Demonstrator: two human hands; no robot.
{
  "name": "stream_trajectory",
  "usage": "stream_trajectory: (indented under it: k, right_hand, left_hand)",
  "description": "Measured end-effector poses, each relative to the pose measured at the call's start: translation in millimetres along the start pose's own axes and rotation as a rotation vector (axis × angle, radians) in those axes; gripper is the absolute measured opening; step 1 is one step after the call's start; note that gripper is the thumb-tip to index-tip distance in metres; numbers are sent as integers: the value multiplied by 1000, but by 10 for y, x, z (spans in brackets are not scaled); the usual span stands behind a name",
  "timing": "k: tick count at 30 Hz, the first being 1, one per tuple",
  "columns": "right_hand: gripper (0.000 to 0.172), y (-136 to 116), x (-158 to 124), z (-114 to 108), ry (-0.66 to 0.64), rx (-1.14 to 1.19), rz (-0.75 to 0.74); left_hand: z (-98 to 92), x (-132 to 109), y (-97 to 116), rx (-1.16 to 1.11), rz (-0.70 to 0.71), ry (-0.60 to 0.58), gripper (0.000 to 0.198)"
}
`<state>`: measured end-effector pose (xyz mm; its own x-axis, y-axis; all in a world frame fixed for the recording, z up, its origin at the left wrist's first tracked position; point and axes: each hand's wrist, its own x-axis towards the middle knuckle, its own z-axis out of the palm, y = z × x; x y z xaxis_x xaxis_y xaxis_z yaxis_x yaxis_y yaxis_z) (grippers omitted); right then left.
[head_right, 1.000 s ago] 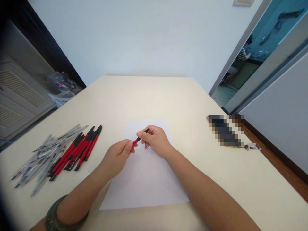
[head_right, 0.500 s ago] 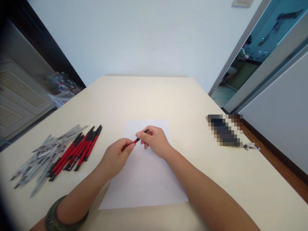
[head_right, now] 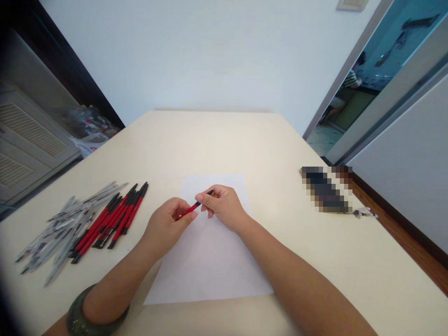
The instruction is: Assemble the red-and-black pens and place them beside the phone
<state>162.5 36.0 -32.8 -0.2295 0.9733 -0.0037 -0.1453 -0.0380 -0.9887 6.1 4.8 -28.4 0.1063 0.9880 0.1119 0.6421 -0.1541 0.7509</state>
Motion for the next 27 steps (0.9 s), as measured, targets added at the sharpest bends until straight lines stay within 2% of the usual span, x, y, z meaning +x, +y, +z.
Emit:
stream_trajectory:
  k: [3, 6, 9, 13, 15, 18, 19, 21, 25, 27]
  right_hand:
    - [28, 1, -1, 5, 3, 1, -4]
    - [28, 13, -1, 7, 12, -10, 6]
    - [29, 26, -3, 15, 18, -10, 18]
    - [30, 23, 3, 16, 44, 10, 23]
    - [29, 15, 10, 6, 55, 10, 16]
    - [30, 2, 12, -5, 45, 6, 15]
    - [30, -2, 9, -4, 38, 4, 16]
    - [30, -9, 0, 9, 35, -1, 18]
    - [32, -10, -13, 46, 90, 19, 44]
    - [33, -4, -9, 52, 118, 35, 52]
  left_hand:
    - [2, -4, 4, -139, -67, -82, 31]
    - [-1, -5, 7, -138, -36, -178, 38]
    - [-2, -3, -2, -55, 18, -132, 31]
    - [0, -7, 0, -57, 0, -49, 25]
    - [-3, -9, 12, -124, -24, -115, 31]
    - [-11, -12, 32, -212, -24, -282, 36]
    - [-14, -13, 38, -199, -7, -296, 35]
    - [-21, -17, 52, -98, 47, -253, 31]
    - [-30, -26, 79, 270, 196, -46, 28]
    - [-28, -24, 79, 342, 205, 17, 26]
